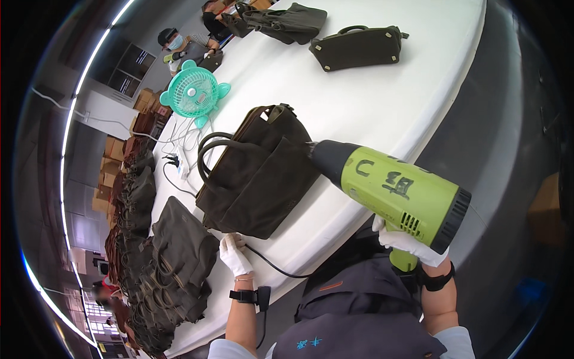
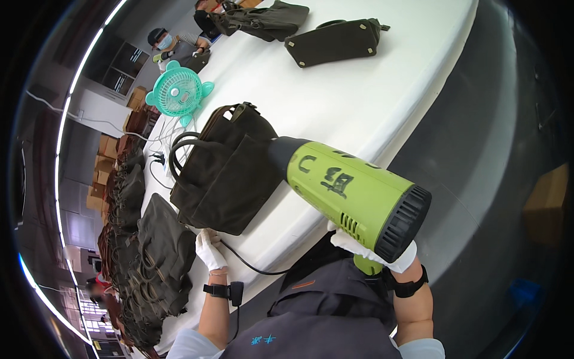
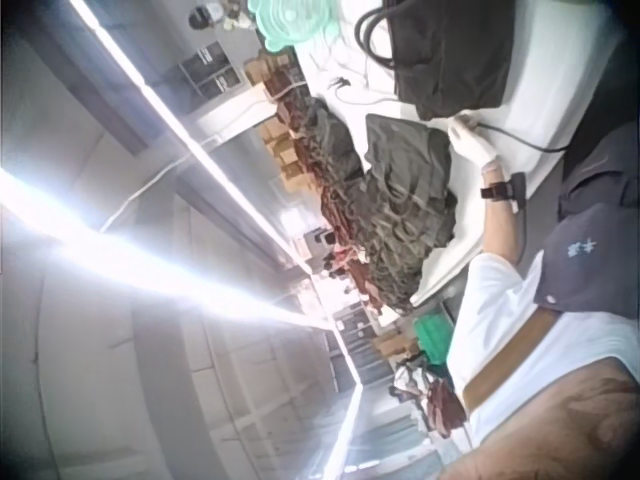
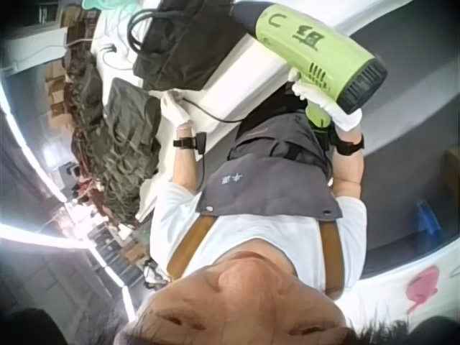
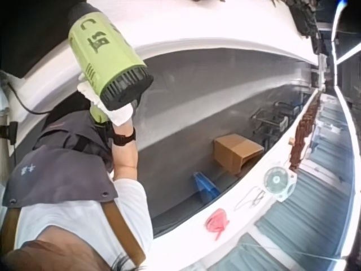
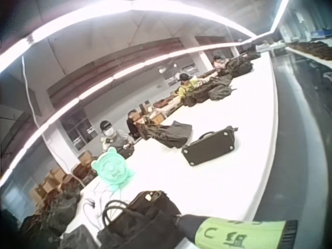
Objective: Use a heat gun to remove loose threads or smooth the surface of a canvas handbag.
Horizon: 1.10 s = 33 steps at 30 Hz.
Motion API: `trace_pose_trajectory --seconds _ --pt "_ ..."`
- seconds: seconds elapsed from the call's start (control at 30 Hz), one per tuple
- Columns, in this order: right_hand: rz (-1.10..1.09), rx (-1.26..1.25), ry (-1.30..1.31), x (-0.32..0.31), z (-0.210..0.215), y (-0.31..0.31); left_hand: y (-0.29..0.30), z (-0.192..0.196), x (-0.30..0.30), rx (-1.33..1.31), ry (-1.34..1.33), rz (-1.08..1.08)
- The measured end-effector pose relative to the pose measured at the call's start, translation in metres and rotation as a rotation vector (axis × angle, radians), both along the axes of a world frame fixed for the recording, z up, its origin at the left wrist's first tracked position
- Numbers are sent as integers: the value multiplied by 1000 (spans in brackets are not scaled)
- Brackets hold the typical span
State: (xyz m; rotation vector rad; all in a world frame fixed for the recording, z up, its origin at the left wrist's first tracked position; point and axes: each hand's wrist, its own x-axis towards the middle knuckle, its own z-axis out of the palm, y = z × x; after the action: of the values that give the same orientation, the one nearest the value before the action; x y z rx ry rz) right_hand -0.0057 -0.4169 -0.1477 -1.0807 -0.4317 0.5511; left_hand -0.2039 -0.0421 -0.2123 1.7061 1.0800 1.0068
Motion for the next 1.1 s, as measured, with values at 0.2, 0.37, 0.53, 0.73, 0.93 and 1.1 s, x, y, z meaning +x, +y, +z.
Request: trace_pose_trajectory --seconds 0.2,0.37,0.53,0.73,0.93,1.1 --pt "37 92 -21 5 -1 -2 1 -5 0 21 16 1" --pt "51 39 12 2 -9 -6 -2 -2 1 52 65 20" --pt "43 176 137 0 -14 4 -2 -2 3 25 53 23" --pt "28 49 -8 0 -14 -2 2 -5 2 34 25 6" --pt "37 -178 -121 1 -16 2 -6 -1 7 22 58 41" --pt "181 -313 -325 -21 -35 -6 -6 2 0 -38 24 44"
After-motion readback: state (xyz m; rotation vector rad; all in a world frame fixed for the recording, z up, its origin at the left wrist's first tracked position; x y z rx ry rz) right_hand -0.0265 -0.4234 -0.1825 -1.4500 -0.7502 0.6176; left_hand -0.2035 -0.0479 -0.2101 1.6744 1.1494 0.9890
